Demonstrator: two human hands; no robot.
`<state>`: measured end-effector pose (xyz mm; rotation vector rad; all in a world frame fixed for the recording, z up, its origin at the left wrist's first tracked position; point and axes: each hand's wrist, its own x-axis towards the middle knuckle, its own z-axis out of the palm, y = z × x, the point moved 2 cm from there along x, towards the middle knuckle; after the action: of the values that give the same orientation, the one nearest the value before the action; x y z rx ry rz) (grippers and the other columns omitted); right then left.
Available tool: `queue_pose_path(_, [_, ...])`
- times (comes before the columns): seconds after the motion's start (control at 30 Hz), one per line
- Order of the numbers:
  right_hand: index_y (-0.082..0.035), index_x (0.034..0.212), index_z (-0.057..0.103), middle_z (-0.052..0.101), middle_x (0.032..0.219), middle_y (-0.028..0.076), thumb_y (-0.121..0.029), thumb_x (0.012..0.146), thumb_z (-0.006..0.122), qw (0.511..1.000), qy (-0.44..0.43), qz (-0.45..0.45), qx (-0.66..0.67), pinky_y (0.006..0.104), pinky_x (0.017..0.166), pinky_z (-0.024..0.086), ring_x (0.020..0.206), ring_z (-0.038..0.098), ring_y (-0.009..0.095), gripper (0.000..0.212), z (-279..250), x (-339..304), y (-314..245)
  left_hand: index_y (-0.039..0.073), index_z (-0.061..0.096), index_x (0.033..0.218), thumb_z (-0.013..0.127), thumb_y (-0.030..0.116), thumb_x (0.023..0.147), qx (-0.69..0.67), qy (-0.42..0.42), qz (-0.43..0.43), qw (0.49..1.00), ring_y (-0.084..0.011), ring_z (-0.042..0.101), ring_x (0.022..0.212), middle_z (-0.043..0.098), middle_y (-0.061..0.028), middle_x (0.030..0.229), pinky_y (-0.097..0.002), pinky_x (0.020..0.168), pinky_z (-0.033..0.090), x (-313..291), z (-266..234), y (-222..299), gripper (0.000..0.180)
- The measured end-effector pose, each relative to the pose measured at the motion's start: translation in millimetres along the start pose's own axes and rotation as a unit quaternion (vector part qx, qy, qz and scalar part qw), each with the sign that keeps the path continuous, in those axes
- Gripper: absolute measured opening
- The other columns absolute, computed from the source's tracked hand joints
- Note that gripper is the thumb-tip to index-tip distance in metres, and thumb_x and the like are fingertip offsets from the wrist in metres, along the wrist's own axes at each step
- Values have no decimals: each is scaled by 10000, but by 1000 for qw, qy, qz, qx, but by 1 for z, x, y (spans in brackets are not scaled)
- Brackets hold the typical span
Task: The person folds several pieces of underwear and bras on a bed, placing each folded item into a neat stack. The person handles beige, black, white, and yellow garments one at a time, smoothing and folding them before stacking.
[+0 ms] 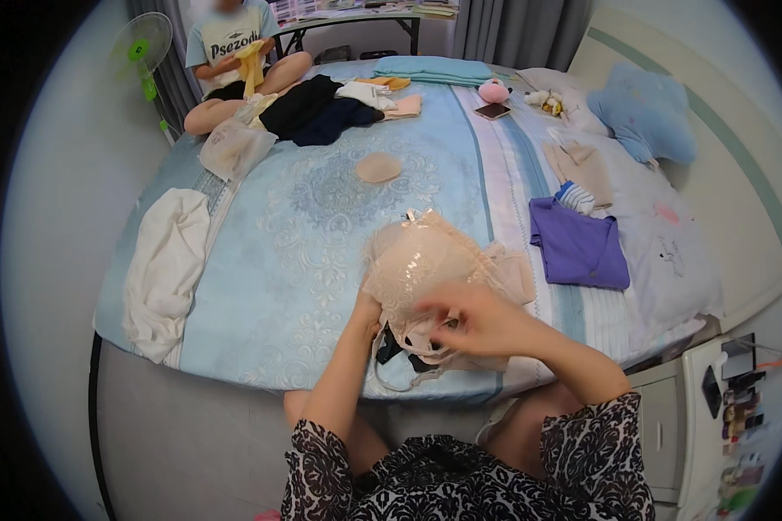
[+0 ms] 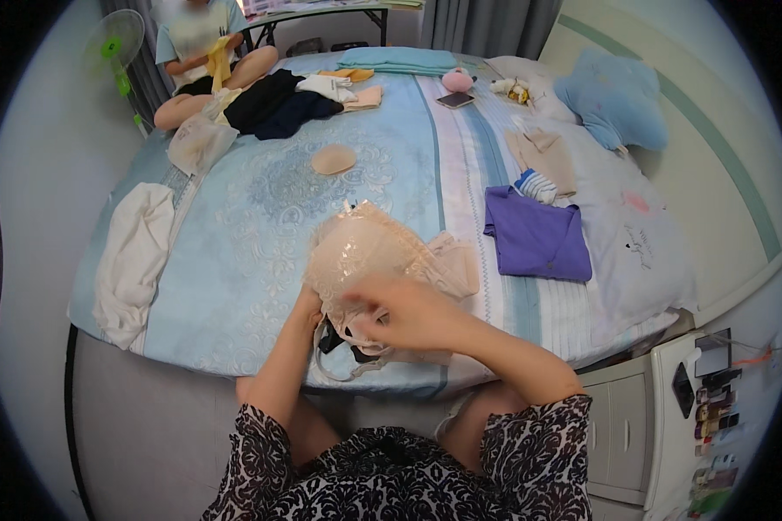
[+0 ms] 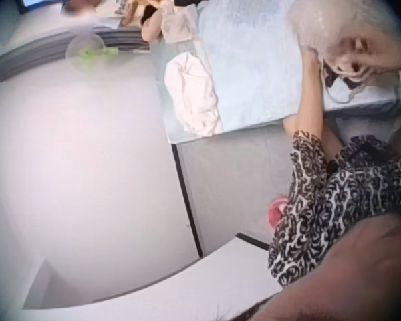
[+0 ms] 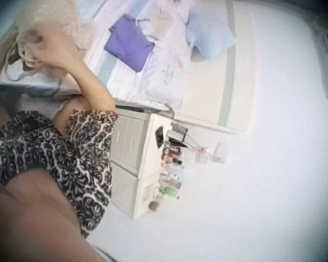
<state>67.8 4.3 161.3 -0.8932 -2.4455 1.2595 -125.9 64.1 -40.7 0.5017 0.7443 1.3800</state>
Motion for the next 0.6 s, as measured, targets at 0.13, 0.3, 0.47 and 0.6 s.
queue_pose_path(0.13, [-118,1342,411,476,1231,249,-363,780,678,893,293,-109,-325,409,947,396,1200,432,358,669,-15,17,24,42,397,1334,526,166,905,-6,-14,-20,1000,-234,568,1063,529,-126,1247,-368,847,518,-7,22,10,464])
queue_pose_path(0.3, [-89,1431,249,379,1360,264,-424,721,736,942,261,43,-204,396,1002,356,1269,362,400,924,4,61,116,47,391,1345,659,98,812,160,-20,77,984,-217,564,1053,534,-114,1243,-351,864,487,-6,41,9,599])
queue_pose_path(0.47, [-72,1368,355,447,1280,228,-361,582,840,968,244,7,67,402,973,383,1164,454,383,968,-16,43,90,28,405,1314,706,91,783,171,18,133,976,-219,561,1051,544,-118,1223,-347,868,473,-5,22,11,614])
queue_pose_path(0.6, [-40,1096,570,514,1121,159,-292,557,849,998,49,43,-13,399,914,413,1049,507,337,657,-16,-9,56,27,416,1287,724,102,775,115,-4,80,990,-228,562,1055,544,-131,1212,-361,885,479,-12,30,9,602])
